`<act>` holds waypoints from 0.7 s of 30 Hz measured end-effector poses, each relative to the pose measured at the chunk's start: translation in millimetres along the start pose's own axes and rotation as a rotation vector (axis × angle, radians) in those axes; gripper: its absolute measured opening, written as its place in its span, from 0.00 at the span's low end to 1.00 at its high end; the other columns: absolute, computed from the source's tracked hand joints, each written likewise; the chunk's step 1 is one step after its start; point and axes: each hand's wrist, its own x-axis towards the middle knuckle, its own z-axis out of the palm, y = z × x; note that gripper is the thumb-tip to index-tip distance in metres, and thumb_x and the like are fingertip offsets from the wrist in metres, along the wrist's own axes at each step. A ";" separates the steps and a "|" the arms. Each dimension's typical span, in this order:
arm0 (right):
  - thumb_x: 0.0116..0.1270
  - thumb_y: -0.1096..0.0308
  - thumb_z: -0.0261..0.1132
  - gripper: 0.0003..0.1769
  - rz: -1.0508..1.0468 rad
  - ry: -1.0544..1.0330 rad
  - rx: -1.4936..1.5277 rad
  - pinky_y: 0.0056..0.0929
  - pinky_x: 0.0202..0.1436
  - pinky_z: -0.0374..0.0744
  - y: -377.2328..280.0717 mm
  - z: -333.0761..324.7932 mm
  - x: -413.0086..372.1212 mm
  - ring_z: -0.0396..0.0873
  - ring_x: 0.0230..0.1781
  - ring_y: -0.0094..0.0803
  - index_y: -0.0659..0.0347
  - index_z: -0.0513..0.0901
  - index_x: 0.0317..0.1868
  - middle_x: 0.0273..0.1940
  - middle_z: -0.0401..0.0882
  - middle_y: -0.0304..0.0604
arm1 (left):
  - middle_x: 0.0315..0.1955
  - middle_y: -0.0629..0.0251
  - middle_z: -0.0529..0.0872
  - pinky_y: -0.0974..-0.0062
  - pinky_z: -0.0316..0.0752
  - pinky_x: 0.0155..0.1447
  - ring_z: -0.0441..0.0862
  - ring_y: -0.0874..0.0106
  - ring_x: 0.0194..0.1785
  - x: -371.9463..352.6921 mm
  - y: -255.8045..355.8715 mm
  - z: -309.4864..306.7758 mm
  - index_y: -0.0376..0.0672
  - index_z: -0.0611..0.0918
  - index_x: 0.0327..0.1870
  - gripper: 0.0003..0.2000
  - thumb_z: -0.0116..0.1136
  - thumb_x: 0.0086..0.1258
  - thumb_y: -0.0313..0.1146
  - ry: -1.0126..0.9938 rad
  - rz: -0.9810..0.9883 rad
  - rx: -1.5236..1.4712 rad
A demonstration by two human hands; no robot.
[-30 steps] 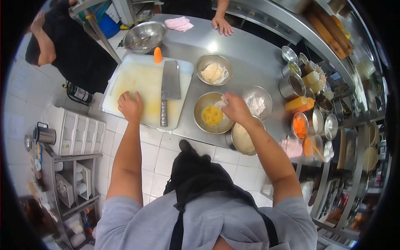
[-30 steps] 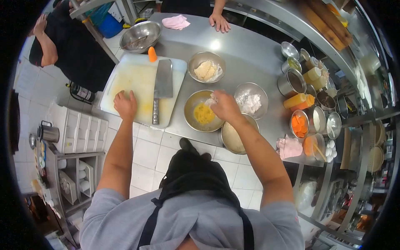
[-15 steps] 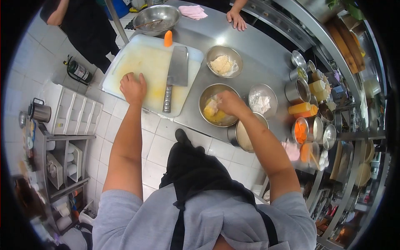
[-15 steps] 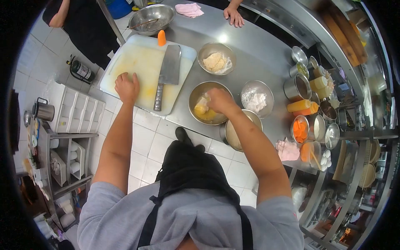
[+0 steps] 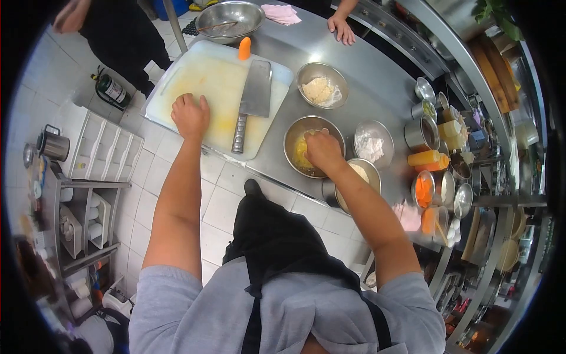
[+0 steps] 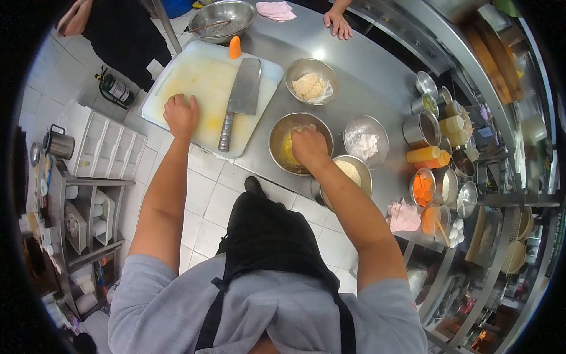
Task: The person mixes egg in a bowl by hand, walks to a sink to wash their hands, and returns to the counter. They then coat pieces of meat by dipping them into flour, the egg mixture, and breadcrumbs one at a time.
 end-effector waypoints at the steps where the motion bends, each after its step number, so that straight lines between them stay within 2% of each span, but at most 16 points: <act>1: 0.55 0.63 0.75 0.22 -0.004 -0.013 -0.018 0.44 0.56 0.83 3.9 1.5 2.0 0.82 0.53 0.51 0.64 0.85 0.49 0.47 0.86 0.55 | 0.54 0.54 0.82 0.54 0.69 0.64 0.76 0.55 0.59 -0.8 0.1 -0.3 0.38 0.82 0.52 0.20 0.60 0.70 0.45 0.000 -0.004 -0.002; 2: 0.55 0.63 0.75 0.22 -0.007 -0.013 -0.024 0.44 0.56 0.83 8.8 2.3 2.0 0.82 0.53 0.51 0.64 0.85 0.49 0.47 0.86 0.55 | 0.54 0.54 0.81 0.55 0.69 0.64 0.75 0.55 0.60 -0.8 0.0 -0.8 0.38 0.82 0.52 0.20 0.61 0.69 0.46 -0.027 -0.008 -0.004; 4: 0.57 0.67 0.72 0.21 0.180 -0.110 0.306 0.42 0.58 0.82 12.5 -13.4 5.8 0.82 0.55 0.50 0.67 0.84 0.50 0.49 0.86 0.56 | 0.55 0.55 0.81 0.55 0.68 0.64 0.75 0.55 0.60 2.1 -0.5 -0.6 0.38 0.82 0.52 0.20 0.61 0.69 0.46 -0.044 -0.023 -0.003; 5: 0.57 0.67 0.72 0.21 0.169 -0.112 0.302 0.42 0.58 0.82 19.2 -20.5 7.7 0.82 0.55 0.50 0.67 0.84 0.50 0.49 0.86 0.56 | 0.55 0.55 0.81 0.55 0.68 0.64 0.75 0.56 0.60 1.0 -0.4 0.4 0.38 0.82 0.52 0.20 0.61 0.69 0.46 -0.028 -0.022 -0.009; 7: 0.59 0.72 0.67 0.18 0.033 -0.234 0.706 0.43 0.60 0.81 34.9 -28.9 10.2 0.82 0.57 0.50 0.68 0.84 0.50 0.49 0.86 0.58 | 0.55 0.55 0.81 0.56 0.68 0.65 0.74 0.56 0.61 -0.7 -1.5 -0.4 0.39 0.82 0.52 0.20 0.62 0.69 0.46 -0.017 -0.021 -0.008; 11: 0.59 0.73 0.66 0.19 -0.043 -0.349 0.528 0.46 0.60 0.80 27.0 -24.9 14.7 0.82 0.57 0.53 0.68 0.83 0.52 0.51 0.84 0.62 | 0.55 0.56 0.81 0.56 0.67 0.66 0.74 0.57 0.62 0.8 1.2 0.0 0.39 0.81 0.53 0.21 0.61 0.68 0.46 -0.048 -0.033 0.013; 13: 0.60 0.72 0.66 0.18 0.155 -0.320 0.144 0.46 0.60 0.79 11.0 -26.4 11.2 0.81 0.58 0.55 0.67 0.82 0.52 0.52 0.83 0.63 | 0.55 0.56 0.81 0.57 0.66 0.66 0.74 0.57 0.62 1.1 1.7 -0.8 0.39 0.81 0.54 0.21 0.61 0.68 0.45 -0.048 -0.037 0.026; 17: 0.60 0.73 0.66 0.17 0.176 -0.240 0.260 0.44 0.59 0.80 14.9 -55.7 1.5 0.81 0.57 0.55 0.67 0.82 0.50 0.52 0.83 0.62 | 0.55 0.56 0.81 0.57 0.67 0.67 0.74 0.57 0.63 -0.3 1.3 -2.2 0.39 0.81 0.54 0.21 0.61 0.68 0.45 -0.060 -0.037 0.018; 19: 0.60 0.73 0.66 0.16 0.059 -0.030 0.476 0.41 0.57 0.80 25.9 -77.0 -6.9 0.83 0.53 0.53 0.67 0.82 0.49 0.49 0.85 0.59 | 0.55 0.55 0.81 0.56 0.67 0.66 0.74 0.57 0.62 1.0 3.7 -2.0 0.39 0.82 0.54 0.21 0.61 0.68 0.45 -0.056 -0.029 0.014; 20: 0.60 0.73 0.66 0.16 0.063 -0.025 0.476 0.41 0.57 0.80 31.3 -89.1 -10.2 0.83 0.53 0.53 0.67 0.82 0.49 0.49 0.85 0.59 | 0.55 0.54 0.81 0.56 0.67 0.66 0.74 0.56 0.62 0.7 3.9 -2.8 0.38 0.82 0.54 0.21 0.61 0.68 0.45 -0.052 -0.025 0.025; 21: 0.59 0.72 0.66 0.17 0.036 -0.018 0.581 0.38 0.54 0.80 36.6 -101.7 -13.4 0.84 0.49 0.47 0.67 0.81 0.49 0.45 0.85 0.55 | 0.55 0.54 0.81 0.55 0.68 0.65 0.74 0.56 0.61 0.5 3.9 -3.5 0.38 0.82 0.54 0.21 0.61 0.68 0.44 -0.047 -0.022 0.037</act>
